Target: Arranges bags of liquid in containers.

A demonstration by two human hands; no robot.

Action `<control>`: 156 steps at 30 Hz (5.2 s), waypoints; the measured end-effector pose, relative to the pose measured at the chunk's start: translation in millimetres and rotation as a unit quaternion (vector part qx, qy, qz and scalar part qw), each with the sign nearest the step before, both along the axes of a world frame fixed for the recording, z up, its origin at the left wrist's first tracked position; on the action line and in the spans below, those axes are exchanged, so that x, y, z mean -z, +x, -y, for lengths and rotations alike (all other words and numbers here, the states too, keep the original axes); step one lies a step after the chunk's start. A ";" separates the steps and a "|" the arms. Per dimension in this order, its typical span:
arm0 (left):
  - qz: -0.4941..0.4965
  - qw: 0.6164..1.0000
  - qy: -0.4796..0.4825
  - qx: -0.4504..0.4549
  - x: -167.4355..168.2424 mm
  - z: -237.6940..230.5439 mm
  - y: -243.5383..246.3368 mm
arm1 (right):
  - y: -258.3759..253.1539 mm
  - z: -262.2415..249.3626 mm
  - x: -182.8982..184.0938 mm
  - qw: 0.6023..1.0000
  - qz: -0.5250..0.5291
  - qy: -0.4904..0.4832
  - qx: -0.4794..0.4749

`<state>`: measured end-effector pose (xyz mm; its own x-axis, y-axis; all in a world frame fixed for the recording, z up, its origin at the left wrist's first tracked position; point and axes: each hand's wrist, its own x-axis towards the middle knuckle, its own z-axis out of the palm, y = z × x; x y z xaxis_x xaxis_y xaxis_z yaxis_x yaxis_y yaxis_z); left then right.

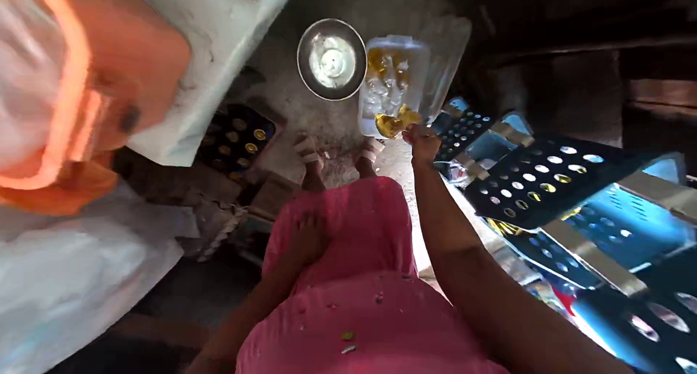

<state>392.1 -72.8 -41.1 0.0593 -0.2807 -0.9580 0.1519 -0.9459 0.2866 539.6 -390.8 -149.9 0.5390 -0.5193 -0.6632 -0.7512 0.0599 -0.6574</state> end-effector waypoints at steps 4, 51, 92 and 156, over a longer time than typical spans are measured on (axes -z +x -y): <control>0.008 1.000 0.024 -0.011 16.4 14.7 -11.5 | 5.1 -7.1 48.9 0.999 -0.015 0.005 0.050; 0.413 0.845 -0.182 -0.286 -40.1 -60.1 43.3 | 89.9 -125.2 -86.8 0.943 0.072 0.018 -0.324; 0.492 0.791 0.012 -0.363 -182.7 -254.0 273.0 | 300.5 -477.0 -312.0 0.541 0.220 -0.152 -0.798; 0.395 0.862 0.112 -0.297 -161.6 -275.1 363.4 | 234.5 -281.6 -407.2 0.696 0.611 -0.026 -0.376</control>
